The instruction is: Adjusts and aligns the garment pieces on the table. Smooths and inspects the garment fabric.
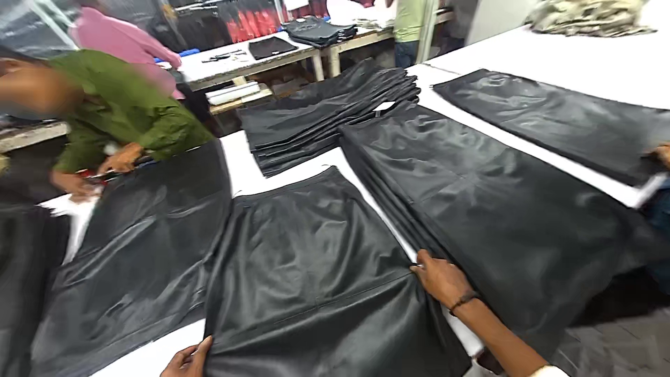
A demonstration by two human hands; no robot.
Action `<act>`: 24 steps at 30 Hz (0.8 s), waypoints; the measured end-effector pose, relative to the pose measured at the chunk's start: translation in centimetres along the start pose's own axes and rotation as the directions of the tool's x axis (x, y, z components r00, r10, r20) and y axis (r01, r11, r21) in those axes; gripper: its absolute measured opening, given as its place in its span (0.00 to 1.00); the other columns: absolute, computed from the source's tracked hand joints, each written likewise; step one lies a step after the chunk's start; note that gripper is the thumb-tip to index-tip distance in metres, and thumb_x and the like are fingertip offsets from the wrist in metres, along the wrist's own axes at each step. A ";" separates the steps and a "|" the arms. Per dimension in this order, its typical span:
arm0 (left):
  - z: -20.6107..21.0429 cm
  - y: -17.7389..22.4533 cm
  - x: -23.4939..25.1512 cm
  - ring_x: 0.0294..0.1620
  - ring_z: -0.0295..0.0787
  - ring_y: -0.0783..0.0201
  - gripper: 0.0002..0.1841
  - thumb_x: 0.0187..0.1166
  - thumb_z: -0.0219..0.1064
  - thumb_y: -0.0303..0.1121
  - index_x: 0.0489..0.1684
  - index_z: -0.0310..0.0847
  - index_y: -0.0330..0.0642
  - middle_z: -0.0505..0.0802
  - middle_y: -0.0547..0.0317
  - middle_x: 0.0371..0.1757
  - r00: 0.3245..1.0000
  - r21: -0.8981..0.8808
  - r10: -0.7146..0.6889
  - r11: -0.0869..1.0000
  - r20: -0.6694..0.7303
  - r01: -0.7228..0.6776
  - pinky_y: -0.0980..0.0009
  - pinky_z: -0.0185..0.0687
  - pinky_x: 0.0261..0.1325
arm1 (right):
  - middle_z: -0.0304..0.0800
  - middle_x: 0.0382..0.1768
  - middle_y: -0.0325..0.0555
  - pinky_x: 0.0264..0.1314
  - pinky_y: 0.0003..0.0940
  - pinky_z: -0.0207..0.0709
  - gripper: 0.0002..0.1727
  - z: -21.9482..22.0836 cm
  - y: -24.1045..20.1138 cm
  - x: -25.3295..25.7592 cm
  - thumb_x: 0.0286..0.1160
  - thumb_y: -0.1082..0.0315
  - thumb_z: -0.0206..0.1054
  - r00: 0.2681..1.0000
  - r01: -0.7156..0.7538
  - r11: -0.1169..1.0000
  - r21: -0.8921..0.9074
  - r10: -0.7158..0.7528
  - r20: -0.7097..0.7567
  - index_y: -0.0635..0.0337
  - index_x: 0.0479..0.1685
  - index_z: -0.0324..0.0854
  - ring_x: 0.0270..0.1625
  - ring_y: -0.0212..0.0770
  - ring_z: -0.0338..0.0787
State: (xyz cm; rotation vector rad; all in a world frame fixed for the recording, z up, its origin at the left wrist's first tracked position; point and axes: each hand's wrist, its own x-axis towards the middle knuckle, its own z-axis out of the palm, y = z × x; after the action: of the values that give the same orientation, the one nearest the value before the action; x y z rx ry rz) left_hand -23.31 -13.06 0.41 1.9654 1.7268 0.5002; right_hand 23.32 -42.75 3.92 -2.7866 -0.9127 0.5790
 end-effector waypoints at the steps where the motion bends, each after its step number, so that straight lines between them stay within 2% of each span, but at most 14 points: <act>1: -0.5 0.0 -0.1 0.54 0.91 0.42 0.24 0.80 0.70 0.47 0.52 0.89 0.28 0.94 0.35 0.50 1.000 -0.065 0.004 0.998 0.020 -0.003 0.41 0.80 0.64 | 0.90 0.52 0.65 0.53 0.67 0.80 0.22 0.8 0.1 -0.4 0.86 0.53 0.62 0.997 0.023 1.000 -0.011 -0.024 -0.074 0.60 0.64 0.82 0.55 0.68 0.90; 3: -1.0 -0.5 0.2 0.54 0.92 0.48 0.17 0.81 0.71 0.40 0.49 0.91 0.31 0.95 0.40 0.50 0.998 -0.157 0.006 0.988 0.060 0.004 0.45 0.82 0.65 | 0.88 0.52 0.68 0.42 0.70 0.81 0.19 2.9 0.9 -0.5 0.84 0.55 0.66 0.957 0.107 0.993 -0.053 -0.118 -0.264 0.63 0.57 0.87 0.49 0.71 0.91; 5: -1.4 -0.8 0.4 0.52 0.93 0.52 0.14 0.81 0.71 0.38 0.49 0.92 0.35 0.96 0.45 0.48 0.995 -0.170 -0.040 0.984 0.088 0.055 0.48 0.84 0.62 | 0.87 0.50 0.68 0.34 0.71 0.80 0.17 4.8 1.9 -0.2 0.83 0.59 0.66 0.888 0.191 0.978 -0.080 -0.207 -0.410 0.63 0.58 0.86 0.44 0.73 0.90; 6: -1.5 -0.6 0.4 0.51 0.93 0.51 0.13 0.80 0.72 0.39 0.48 0.92 0.36 0.96 0.46 0.48 0.994 -0.136 -0.077 0.987 0.078 0.087 0.46 0.84 0.61 | 0.87 0.48 0.69 0.33 0.72 0.79 0.17 5.6 2.3 -0.2 0.84 0.59 0.64 0.857 0.226 0.970 -0.087 -0.240 -0.456 0.63 0.59 0.85 0.43 0.73 0.90; 9: -1.1 0.9 -0.2 0.51 0.94 0.51 0.13 0.79 0.73 0.44 0.47 0.94 0.45 0.97 0.52 0.46 0.978 -0.010 -0.207 0.978 -0.003 0.207 0.40 0.83 0.60 | 0.88 0.47 0.69 0.38 0.69 0.80 0.18 6.3 3.1 -0.1 0.87 0.58 0.59 0.814 0.299 0.949 -0.096 -0.307 -0.494 0.65 0.51 0.88 0.47 0.72 0.91; 12: -0.6 1.0 -0.6 0.49 0.94 0.54 0.13 0.78 0.73 0.47 0.45 0.95 0.49 0.98 0.56 0.42 0.970 0.017 -0.239 0.971 -0.048 0.240 0.43 0.83 0.57 | 0.89 0.49 0.68 0.47 0.66 0.81 0.21 6.3 4.2 0.4 0.87 0.56 0.57 0.836 0.321 0.943 -0.091 -0.327 -0.440 0.63 0.48 0.91 0.52 0.69 0.90; 14: -0.7 0.7 -0.6 0.46 0.94 0.55 0.13 0.76 0.75 0.47 0.42 0.95 0.48 0.97 0.57 0.39 0.968 -0.014 -0.243 0.970 -0.055 0.243 0.44 0.84 0.55 | 0.88 0.54 0.70 0.53 0.66 0.80 0.23 5.5 4.0 -0.2 0.88 0.54 0.56 0.888 0.281 0.957 -0.078 -0.290 -0.357 0.60 0.56 0.91 0.57 0.71 0.88; 16: -0.7 0.8 -0.4 0.44 0.93 0.53 0.14 0.74 0.77 0.47 0.40 0.94 0.46 0.96 0.55 0.37 0.965 -0.023 -0.257 0.966 -0.055 0.256 0.43 0.83 0.53 | 0.84 0.61 0.73 0.57 0.67 0.77 0.25 4.9 3.5 -1.3 0.89 0.52 0.53 0.935 0.207 0.975 -0.085 -0.223 -0.274 0.55 0.70 0.86 0.61 0.73 0.86; 18: -0.8 0.7 -0.3 0.43 0.92 0.51 0.14 0.73 0.79 0.47 0.39 0.94 0.46 0.95 0.55 0.36 0.961 -0.022 -0.272 0.962 -0.049 0.272 0.42 0.82 0.52 | 0.82 0.62 0.74 0.54 0.67 0.78 0.27 5.5 3.6 -2.2 0.91 0.52 0.50 0.943 0.170 0.978 -0.121 -0.198 -0.269 0.51 0.80 0.78 0.59 0.74 0.86; 20: -1.1 0.3 -0.4 0.45 0.92 0.49 0.15 0.73 0.78 0.48 0.40 0.93 0.45 0.96 0.52 0.38 0.965 0.003 -0.257 0.966 -0.046 0.257 0.40 0.82 0.53 | 0.82 0.60 0.75 0.48 0.70 0.78 0.27 6.3 3.5 -2.8 0.91 0.53 0.49 0.929 0.178 0.971 -0.160 -0.219 -0.297 0.50 0.84 0.74 0.55 0.76 0.87; 22: -1.0 0.2 -0.9 0.49 0.93 0.43 0.19 0.76 0.75 0.50 0.45 0.93 0.41 0.96 0.46 0.42 0.982 0.072 -0.181 0.980 -0.052 0.184 0.33 0.81 0.56 | 0.82 0.57 0.77 0.41 0.74 0.78 0.25 5.9 2.4 -3.5 0.90 0.58 0.53 0.914 0.171 0.969 -0.178 -0.224 -0.337 0.51 0.82 0.76 0.52 0.79 0.87; 24: -0.9 1.1 -1.6 0.55 0.91 0.34 0.21 0.80 0.70 0.48 0.51 0.90 0.35 0.94 0.36 0.48 0.997 0.189 -0.059 0.980 -0.059 0.069 0.30 0.79 0.58 | 0.84 0.53 0.73 0.36 0.69 0.80 0.23 5.8 1.6 -3.7 0.87 0.62 0.58 0.897 0.137 0.968 -0.213 -0.212 -0.388 0.51 0.78 0.80 0.47 0.74 0.89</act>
State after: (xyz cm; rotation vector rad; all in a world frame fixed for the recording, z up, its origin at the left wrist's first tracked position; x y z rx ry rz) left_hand -23.16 -14.66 1.85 2.0343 1.9282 0.3791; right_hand 19.07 -46.08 -0.59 -2.7702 -1.1436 -0.1232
